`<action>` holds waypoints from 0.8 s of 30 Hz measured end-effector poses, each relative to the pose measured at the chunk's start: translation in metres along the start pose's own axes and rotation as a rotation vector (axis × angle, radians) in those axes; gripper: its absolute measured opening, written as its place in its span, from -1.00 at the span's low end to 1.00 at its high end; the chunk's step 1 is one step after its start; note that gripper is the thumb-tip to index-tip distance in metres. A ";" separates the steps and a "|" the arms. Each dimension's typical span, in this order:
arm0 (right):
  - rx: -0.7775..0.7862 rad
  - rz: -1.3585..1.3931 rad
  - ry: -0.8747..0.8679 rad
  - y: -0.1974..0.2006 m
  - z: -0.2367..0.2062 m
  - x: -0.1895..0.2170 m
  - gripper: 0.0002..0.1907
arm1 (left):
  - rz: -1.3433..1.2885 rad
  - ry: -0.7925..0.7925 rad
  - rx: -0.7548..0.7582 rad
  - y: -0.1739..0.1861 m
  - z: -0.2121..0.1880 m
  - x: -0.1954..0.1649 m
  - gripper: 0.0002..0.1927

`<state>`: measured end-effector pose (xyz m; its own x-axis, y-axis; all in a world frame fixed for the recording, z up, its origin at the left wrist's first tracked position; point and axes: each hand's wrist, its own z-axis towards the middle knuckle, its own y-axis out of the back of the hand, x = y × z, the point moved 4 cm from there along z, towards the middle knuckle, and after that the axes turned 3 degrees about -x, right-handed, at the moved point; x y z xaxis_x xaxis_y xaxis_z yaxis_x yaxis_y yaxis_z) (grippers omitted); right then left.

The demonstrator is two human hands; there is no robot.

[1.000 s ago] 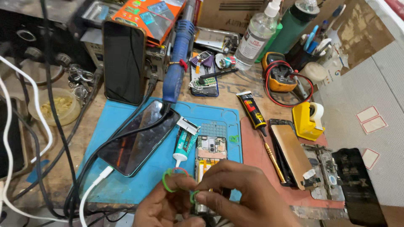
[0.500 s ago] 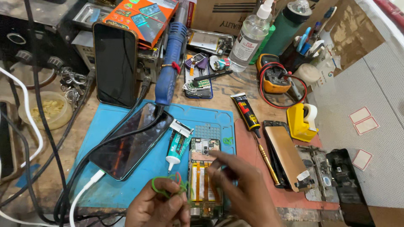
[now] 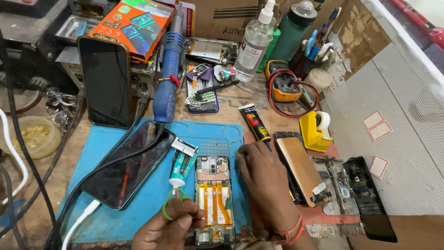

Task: The person uses a screwdriver to remove screws from the back of a smartphone, then separates the back cover from the main body. The person places the back cover aside and holds the opened phone, exposing the internal components.

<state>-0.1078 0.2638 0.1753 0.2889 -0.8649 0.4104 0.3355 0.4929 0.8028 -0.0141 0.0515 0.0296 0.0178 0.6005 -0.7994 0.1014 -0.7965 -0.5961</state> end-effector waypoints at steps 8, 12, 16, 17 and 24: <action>0.191 0.624 -0.219 0.026 -0.036 0.039 -0.84 | 0.003 0.158 -0.031 -0.014 0.006 0.011 -0.40; 0.294 0.786 -0.242 0.018 -0.053 0.046 -0.79 | 0.034 0.228 0.172 -0.024 0.005 0.004 -0.46; 0.293 0.876 -0.184 0.010 -0.057 0.045 -0.83 | -0.057 0.399 0.201 -0.024 0.008 0.004 -0.48; 0.298 0.881 -0.163 0.008 -0.057 0.044 -0.81 | -0.118 0.450 0.210 -0.024 0.007 0.003 -0.46; 0.282 0.934 -0.121 0.005 -0.066 0.038 -0.81 | 0.034 0.388 0.235 -0.018 0.005 -0.007 -0.58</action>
<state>-0.0360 0.2399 0.1668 0.2296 -0.1508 0.9615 -0.2121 0.9564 0.2006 -0.0211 0.0613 0.0454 0.3935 0.5201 -0.7580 -0.1337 -0.7834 -0.6069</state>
